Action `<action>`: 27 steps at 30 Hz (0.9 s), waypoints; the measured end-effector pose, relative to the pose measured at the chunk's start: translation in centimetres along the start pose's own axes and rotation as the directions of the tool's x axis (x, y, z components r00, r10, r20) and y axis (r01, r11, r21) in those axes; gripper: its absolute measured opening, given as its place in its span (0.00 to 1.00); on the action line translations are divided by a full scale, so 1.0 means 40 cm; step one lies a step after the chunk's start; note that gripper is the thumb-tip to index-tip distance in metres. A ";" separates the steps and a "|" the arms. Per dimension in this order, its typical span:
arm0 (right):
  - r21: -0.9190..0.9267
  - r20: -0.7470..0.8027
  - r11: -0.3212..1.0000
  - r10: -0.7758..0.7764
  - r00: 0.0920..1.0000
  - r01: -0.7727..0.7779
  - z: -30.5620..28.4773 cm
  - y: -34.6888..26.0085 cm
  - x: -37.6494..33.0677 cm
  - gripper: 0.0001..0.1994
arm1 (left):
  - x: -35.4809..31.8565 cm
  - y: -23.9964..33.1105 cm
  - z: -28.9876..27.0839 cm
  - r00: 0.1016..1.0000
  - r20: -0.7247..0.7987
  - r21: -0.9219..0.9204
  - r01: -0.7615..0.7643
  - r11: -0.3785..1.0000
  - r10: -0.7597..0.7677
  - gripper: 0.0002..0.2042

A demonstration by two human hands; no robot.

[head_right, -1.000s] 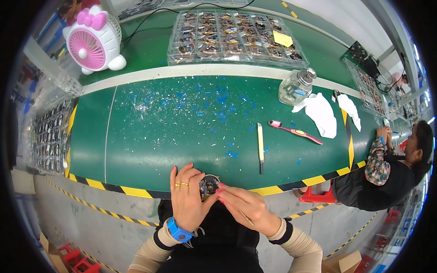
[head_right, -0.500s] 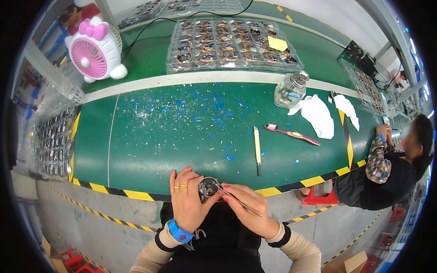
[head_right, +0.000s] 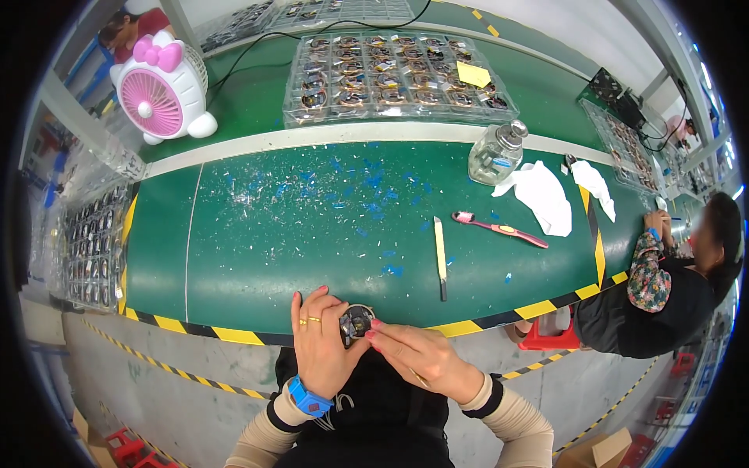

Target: The person picks up a watch component from a tray, scrapes it with a wooden tool, and uses tweezers to adjust internal parts. They then apply liquid from a bottle using a toothbrush, scrape the component again, and place it back into the tray.

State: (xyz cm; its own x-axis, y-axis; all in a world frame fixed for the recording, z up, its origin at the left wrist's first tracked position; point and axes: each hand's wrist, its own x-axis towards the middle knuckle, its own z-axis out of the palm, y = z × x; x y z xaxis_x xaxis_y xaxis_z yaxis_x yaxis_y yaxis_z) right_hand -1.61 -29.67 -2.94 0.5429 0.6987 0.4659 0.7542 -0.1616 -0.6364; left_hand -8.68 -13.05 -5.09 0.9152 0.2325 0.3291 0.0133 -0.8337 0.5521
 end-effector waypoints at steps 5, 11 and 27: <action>0.059 0.008 0.998 -0.006 1.000 0.006 -0.008 0.013 0.000 0.15 | -0.003 0.001 0.004 1.000 -0.016 -0.033 0.008 0.999 -0.009 0.29; 0.209 0.023 0.963 0.169 0.985 -0.170 -0.026 -0.004 0.012 0.11 | -0.003 -0.004 0.009 1.000 -0.030 -0.009 0.000 1.000 0.000 0.30; -0.728 -0.212 0.640 0.130 0.969 -0.245 -0.160 0.174 0.034 0.12 | 0.035 0.007 0.021 0.997 -0.077 0.203 0.009 0.979 0.007 0.32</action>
State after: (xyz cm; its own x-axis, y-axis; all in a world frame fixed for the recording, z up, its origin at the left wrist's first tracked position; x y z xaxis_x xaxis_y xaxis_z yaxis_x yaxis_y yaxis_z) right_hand 6.73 -34.32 -2.79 0.7023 0.5082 0.4984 0.6185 -0.7823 -0.0739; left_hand -7.03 -13.39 -5.12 0.8815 0.2644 0.3912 0.1025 -0.9159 0.3882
